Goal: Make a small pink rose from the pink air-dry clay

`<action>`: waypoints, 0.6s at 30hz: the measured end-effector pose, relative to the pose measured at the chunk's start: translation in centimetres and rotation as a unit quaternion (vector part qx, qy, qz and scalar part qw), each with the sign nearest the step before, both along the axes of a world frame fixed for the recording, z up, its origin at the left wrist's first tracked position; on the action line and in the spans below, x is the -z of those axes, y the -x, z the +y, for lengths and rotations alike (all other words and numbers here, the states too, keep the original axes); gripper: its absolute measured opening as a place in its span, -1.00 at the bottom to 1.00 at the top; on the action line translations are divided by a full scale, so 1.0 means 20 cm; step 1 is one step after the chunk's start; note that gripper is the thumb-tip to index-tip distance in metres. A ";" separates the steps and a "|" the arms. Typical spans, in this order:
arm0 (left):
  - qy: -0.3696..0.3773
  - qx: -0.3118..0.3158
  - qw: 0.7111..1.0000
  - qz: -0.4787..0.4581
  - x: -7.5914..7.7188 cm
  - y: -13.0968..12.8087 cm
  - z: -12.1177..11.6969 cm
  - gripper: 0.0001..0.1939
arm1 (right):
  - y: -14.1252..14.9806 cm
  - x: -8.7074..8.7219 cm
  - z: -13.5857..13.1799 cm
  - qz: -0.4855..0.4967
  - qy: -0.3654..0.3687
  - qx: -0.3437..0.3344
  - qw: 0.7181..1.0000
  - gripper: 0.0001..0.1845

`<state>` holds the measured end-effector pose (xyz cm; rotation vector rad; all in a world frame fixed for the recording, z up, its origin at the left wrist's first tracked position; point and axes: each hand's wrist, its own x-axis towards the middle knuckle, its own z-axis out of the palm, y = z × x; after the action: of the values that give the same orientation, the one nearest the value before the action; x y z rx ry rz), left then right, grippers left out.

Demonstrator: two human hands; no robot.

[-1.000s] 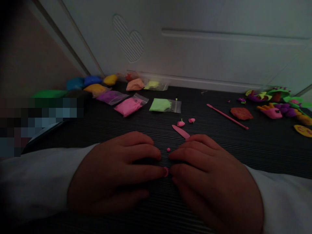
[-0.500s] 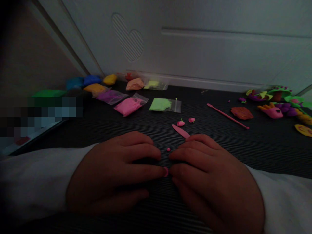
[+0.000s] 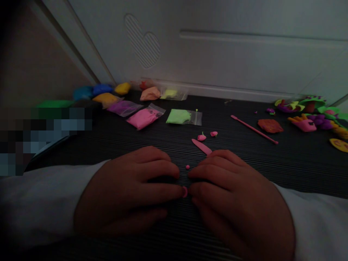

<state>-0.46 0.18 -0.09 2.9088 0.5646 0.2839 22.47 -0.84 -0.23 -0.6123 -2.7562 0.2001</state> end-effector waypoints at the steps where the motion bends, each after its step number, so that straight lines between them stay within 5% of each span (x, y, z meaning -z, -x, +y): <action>1: -0.001 0.001 1.000 0.000 0.00 0.00 0.00 -0.70 | 0.00 0.00 0.00 0.000 0.001 0.002 1.000 -0.75; 18: 0.003 0.005 1.000 0.000 0.00 0.00 0.00 -0.69 | -0.01 -0.01 0.00 0.001 0.005 0.000 1.000 -0.76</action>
<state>-0.46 0.22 -0.17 2.9058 0.5503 0.2802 22.58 -0.84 -0.08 -0.6143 -2.7553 0.2143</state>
